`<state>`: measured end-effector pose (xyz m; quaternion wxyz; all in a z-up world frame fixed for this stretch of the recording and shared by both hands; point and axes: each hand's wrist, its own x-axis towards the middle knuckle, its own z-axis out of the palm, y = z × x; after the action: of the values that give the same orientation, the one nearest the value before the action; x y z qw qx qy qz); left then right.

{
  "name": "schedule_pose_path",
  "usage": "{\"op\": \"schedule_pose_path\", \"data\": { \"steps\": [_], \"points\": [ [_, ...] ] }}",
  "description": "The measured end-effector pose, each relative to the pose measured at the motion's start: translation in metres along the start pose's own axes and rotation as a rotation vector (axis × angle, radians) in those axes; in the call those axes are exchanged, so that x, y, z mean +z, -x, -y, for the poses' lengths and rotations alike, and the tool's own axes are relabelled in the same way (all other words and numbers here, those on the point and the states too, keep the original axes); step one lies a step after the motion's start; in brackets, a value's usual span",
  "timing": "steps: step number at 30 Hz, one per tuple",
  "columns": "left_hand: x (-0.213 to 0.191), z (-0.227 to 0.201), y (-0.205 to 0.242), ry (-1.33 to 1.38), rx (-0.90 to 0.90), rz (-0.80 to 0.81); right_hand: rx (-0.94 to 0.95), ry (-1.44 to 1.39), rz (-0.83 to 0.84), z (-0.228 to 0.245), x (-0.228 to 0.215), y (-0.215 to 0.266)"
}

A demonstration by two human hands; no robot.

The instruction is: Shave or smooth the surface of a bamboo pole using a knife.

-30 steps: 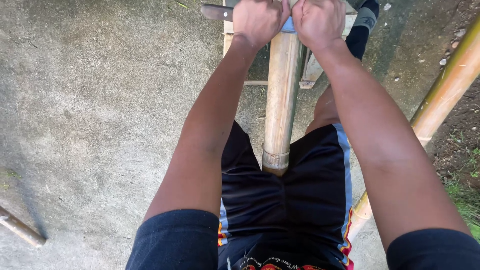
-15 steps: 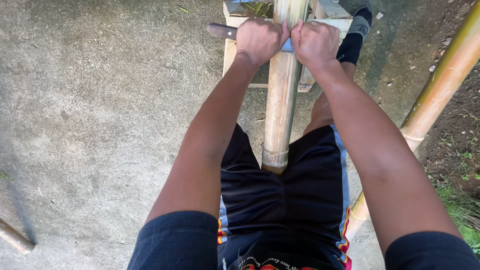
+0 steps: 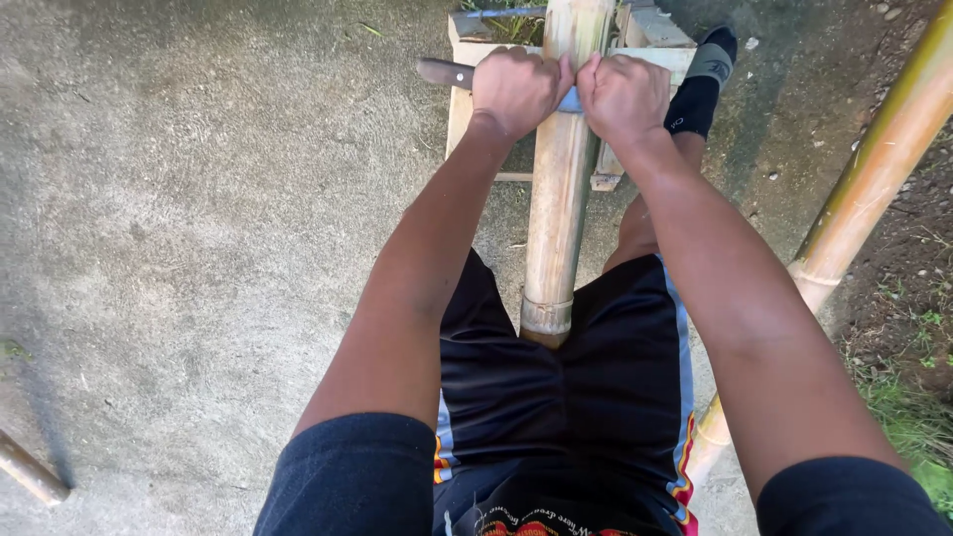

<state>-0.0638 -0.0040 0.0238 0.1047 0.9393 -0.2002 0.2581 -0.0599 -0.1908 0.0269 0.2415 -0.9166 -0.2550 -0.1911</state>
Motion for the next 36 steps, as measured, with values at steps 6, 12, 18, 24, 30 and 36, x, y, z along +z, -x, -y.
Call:
{"op": "schedule_pose_path", "data": {
  "steps": [6,12,18,24,30,36],
  "points": [
    [-0.011,-0.011,0.010,0.009,-0.035,0.045,0.009,0.077,0.005,0.011,-0.009,0.012],
    [-0.017,-0.016,0.018,0.025,-0.035,0.212,0.031,0.031,0.070,0.016,-0.012,0.023],
    [0.001,0.001,-0.005,0.008,-0.004,0.009,0.021,0.024,0.011,-0.003,0.002,-0.002],
    [0.001,0.004,-0.005,0.001,-0.023,-0.058,-0.050,0.027,-0.047,-0.004,0.003,-0.007],
    [-0.014,-0.011,0.012,-0.027,0.006,0.045,-0.018,0.074,-0.007,0.013,-0.011,0.013],
    [-0.026,-0.025,0.032,-0.007,-0.019,0.088,-0.004,0.023,0.024,0.027,-0.018,0.034]
  ]
}}
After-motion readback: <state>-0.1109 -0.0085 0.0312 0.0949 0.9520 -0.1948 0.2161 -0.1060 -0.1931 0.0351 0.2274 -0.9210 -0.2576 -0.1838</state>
